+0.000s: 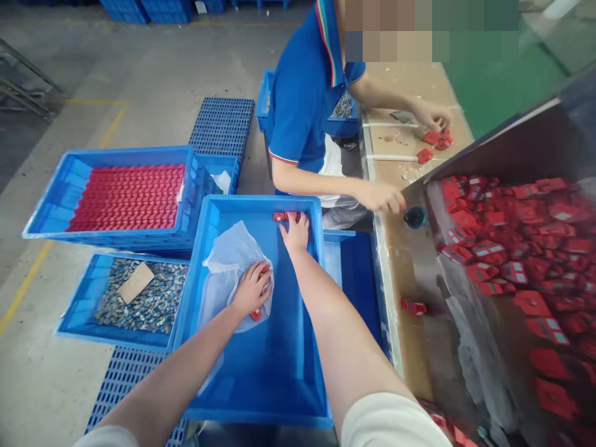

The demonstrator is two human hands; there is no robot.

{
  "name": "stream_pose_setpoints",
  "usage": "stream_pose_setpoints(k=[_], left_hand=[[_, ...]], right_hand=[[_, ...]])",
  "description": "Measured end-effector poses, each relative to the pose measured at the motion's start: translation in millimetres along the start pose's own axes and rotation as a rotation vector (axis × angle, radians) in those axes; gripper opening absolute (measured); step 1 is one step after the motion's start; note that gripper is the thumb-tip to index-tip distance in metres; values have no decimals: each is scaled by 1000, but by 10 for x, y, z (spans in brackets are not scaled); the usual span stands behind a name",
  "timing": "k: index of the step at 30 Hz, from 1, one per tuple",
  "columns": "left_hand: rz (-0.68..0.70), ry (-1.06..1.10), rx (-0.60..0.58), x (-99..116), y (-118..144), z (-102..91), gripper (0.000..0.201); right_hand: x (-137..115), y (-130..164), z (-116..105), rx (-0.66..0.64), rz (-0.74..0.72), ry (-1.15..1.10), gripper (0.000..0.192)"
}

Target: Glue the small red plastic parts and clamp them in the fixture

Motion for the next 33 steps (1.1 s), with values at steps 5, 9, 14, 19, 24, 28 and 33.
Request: stream_pose_setpoints(k=[5, 9, 14, 19, 24, 28, 33], left_hand=[[-97, -50, 2, -130, 213, -135, 51], [-145, -74, 2, -70, 236, -133, 65], [-132, -102, 4, -4, 256, -42, 61], [-2, -80, -37, -60, 238, -11, 50], [137, -109, -89, -92, 210, -19, 34], [124, -83, -142, -94, 196, -55, 32], [-3, -55, -155, -58, 262, -103, 32]], right_hand=[[-208, -37, 156, 13, -153, 191, 58], [-453, -115, 231, -26, -153, 255, 77], [-785, -132, 299, -92, -335, 274, 70], [-1045, -112, 371, -142, -617, 256, 62], [-1176, -167, 393, -163, -679, 243, 46], [-965, -269, 264, -166, -676, 277, 42], [-387, -224, 65, -136, -526, 337, 46]])
Point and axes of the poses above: each hand's wrist, its own y-axis away from the middle knuckle, its own z-axis out of the palm, x = y × z, the point moved 2 cm from there along -y, towards the middle knuckle, and after that the axes turned 9 degrees about y, right-handed, at the moved point
